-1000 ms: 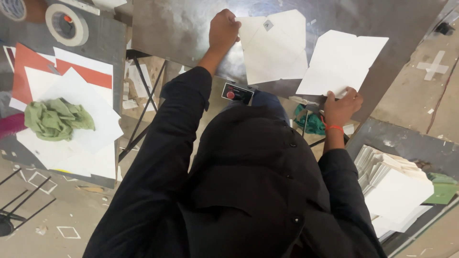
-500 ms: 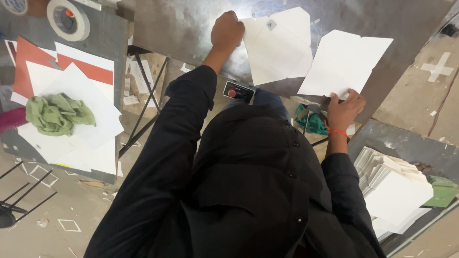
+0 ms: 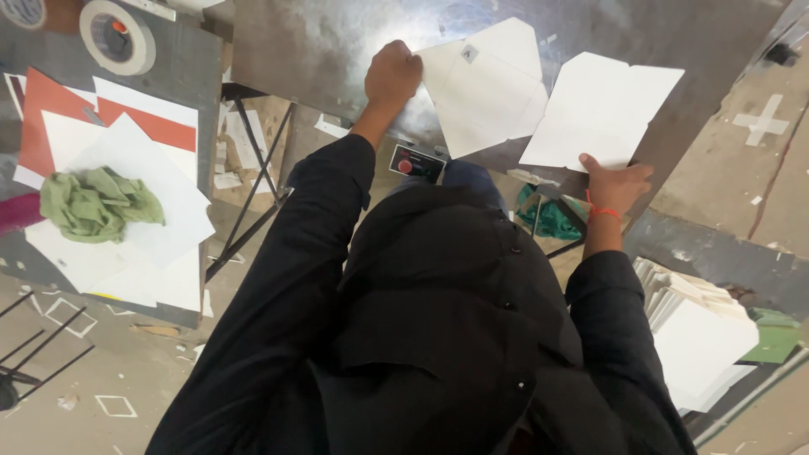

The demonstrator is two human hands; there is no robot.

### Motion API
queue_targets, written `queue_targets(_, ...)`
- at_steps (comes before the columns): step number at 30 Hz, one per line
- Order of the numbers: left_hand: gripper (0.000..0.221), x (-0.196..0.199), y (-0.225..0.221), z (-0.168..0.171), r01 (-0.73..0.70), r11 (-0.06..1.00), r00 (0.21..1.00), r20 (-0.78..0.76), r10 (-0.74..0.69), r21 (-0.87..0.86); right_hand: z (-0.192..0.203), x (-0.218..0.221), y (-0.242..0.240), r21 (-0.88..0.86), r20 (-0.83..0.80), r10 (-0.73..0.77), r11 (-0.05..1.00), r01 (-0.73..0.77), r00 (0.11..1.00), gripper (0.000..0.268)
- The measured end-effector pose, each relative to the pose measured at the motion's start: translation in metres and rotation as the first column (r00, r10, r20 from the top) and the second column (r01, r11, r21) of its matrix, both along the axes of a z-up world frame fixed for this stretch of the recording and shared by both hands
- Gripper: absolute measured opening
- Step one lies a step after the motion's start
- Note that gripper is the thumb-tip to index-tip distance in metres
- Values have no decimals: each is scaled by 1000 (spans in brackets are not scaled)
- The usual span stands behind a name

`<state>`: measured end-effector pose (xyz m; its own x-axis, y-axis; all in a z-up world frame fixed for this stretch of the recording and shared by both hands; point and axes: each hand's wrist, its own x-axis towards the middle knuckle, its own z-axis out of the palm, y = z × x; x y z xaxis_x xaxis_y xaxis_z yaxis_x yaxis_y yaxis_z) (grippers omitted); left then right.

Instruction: Processing paper templates using a machine press.

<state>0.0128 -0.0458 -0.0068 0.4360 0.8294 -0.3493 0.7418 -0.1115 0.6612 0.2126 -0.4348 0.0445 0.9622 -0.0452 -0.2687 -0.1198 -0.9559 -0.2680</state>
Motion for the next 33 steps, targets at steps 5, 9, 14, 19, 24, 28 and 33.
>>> queue_targets(5, 18, -5, 0, 34, -18, 988, 998, 49, 26, -153, -45, 14, -38, 207, 136, 11, 977, -40, 991, 73)
queue_targets(9, 18, -8, 2, 40, -26, 976, 994, 97, 48, -215, -106, 22, -119, 338, 188, 86, 930, -147, 978, 30)
queue_targets(14, 20, -11, 2, 32, -2, 960, 986, 160, 49, -281, 17, -26, -139, 800, -48, -303, 559, 219, 952, 17)
queue_targets(19, 19, -5, -1, 44, 18, 949, 980, 194, 47, -316, 75, -62, -201, 842, -77, -466, 444, 308, 882, 12)
queue_targets(24, 18, -6, 3, 45, -24, 958, 981, 176, 77, -287, 56, -84, -182, 816, -249, -520, 342, 466, 817, 5)
queue_targets(28, 18, -4, 0, 39, -105, 934, 965, 193, 179, -342, 11, -92, -152, 827, -380, -464, 218, 519, 800, 5)
queue_targets(33, 18, -11, -8, 19, -140, 926, 927, 282, 247, -350, -15, -87, -122, 809, -405, -417, 251, 532, 813, 9)
